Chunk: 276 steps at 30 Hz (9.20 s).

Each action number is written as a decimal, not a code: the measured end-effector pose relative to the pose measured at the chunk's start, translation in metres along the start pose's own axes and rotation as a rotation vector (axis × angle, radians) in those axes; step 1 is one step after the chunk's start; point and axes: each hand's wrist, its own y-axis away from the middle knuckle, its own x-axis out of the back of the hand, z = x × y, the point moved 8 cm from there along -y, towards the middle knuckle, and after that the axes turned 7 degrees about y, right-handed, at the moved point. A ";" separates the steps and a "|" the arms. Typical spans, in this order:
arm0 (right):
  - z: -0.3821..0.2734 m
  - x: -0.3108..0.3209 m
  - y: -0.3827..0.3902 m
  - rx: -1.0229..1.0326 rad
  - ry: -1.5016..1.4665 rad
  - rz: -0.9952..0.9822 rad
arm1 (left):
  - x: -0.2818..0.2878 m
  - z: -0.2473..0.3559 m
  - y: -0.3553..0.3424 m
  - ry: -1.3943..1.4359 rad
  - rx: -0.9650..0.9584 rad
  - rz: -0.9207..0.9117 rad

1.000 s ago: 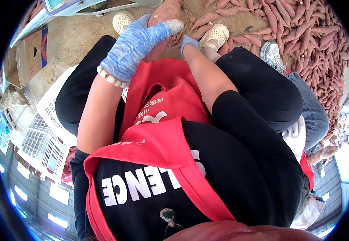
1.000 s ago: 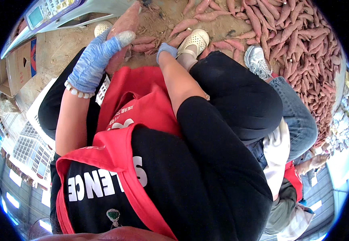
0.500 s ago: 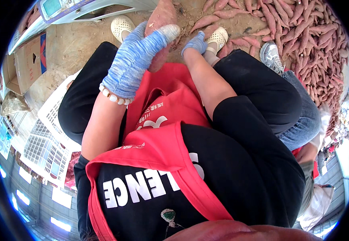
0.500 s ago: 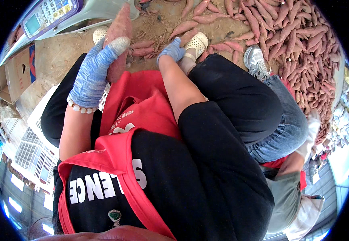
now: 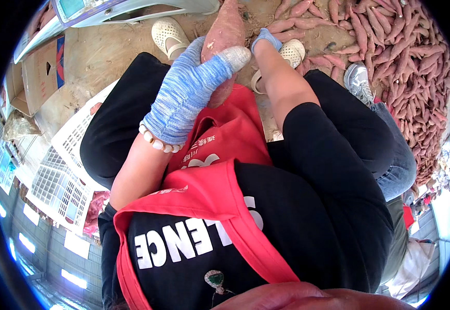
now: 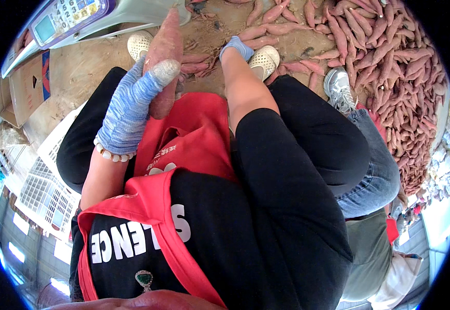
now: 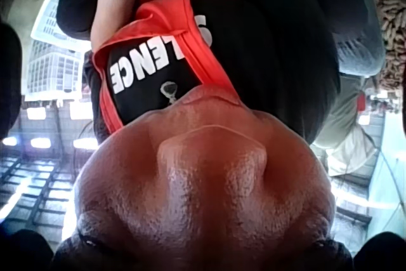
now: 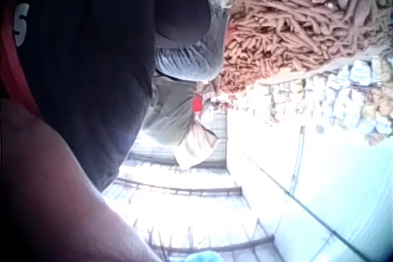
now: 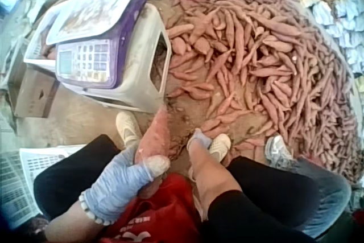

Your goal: The person sits on the floor and sorts sweet potatoes by hand, picking them from a large pile and placing them into a white plastic basket. The person wears gloves and repeatedly transfers the vegetables from the floor to the basket.

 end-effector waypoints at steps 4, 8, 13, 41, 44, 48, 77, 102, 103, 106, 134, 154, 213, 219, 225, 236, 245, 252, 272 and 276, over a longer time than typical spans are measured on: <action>0.012 -0.013 -0.039 0.207 0.026 -0.040 | -0.002 -0.001 0.000 0.064 -0.003 0.000; 0.017 -0.009 -0.038 0.256 -0.138 -0.163 | -0.001 0.003 -0.003 0.022 -0.042 -0.020; -0.006 0.008 0.018 0.456 -0.044 -0.208 | 0.020 -0.032 -0.040 0.153 0.098 -0.034; -0.050 0.113 0.202 1.186 0.444 -0.685 | 0.025 0.096 0.102 0.205 -1.213 -0.249; -0.042 0.113 0.233 1.286 0.468 -0.706 | 0.038 0.067 0.081 0.071 -1.060 -0.135; -0.024 0.108 0.278 1.536 0.520 -0.664 | 0.028 0.004 0.053 0.471 -0.628 -0.299; 0.013 0.149 0.341 1.760 0.325 -0.702 | 0.048 0.051 0.052 0.938 -0.898 -0.490; -0.024 0.085 0.297 1.692 0.284 -0.623 | 0.284 -0.028 0.214 1.379 -1.253 -0.160; -0.023 0.102 0.348 1.795 0.144 -0.720 | 0.291 -0.025 0.217 1.066 -1.404 -0.060; -0.011 0.136 0.470 2.040 0.033 -0.941 | 0.273 -0.013 0.204 1.421 -1.252 -0.381; -0.006 0.170 0.448 2.004 -0.090 -1.019 | 0.396 -0.230 0.169 1.259 -0.846 0.878; -0.032 0.160 0.417 1.920 -0.050 -0.867 | 0.358 -0.257 0.142 0.391 0.228 1.184; 0.061 -0.093 0.141 2.029 1.287 -0.532 | 0.065 0.087 0.020 0.726 -0.450 0.107; 0.065 -0.116 0.128 2.010 1.539 -0.244 | 0.047 0.079 0.017 0.614 -0.377 0.026; 0.066 -0.124 0.100 1.949 1.712 -0.136 | 0.039 0.066 0.013 0.496 -0.217 -0.199; -0.005 -0.032 0.057 1.053 1.137 -0.452 | 0.027 0.062 0.012 0.578 -0.235 -0.025; -0.013 -0.019 0.054 1.365 1.153 -0.278 | 0.023 0.055 0.000 0.576 -0.268 -0.068; 0.062 -0.056 0.100 1.580 1.291 -0.367 | 0.013 0.058 0.010 0.525 -0.194 0.003; 0.011 -0.063 0.073 0.953 0.926 -0.498 | 0.019 0.074 0.009 0.482 -0.231 -0.072; -0.020 -0.032 0.109 0.694 0.455 -0.652 | 0.023 0.063 -0.004 0.224 -0.253 0.041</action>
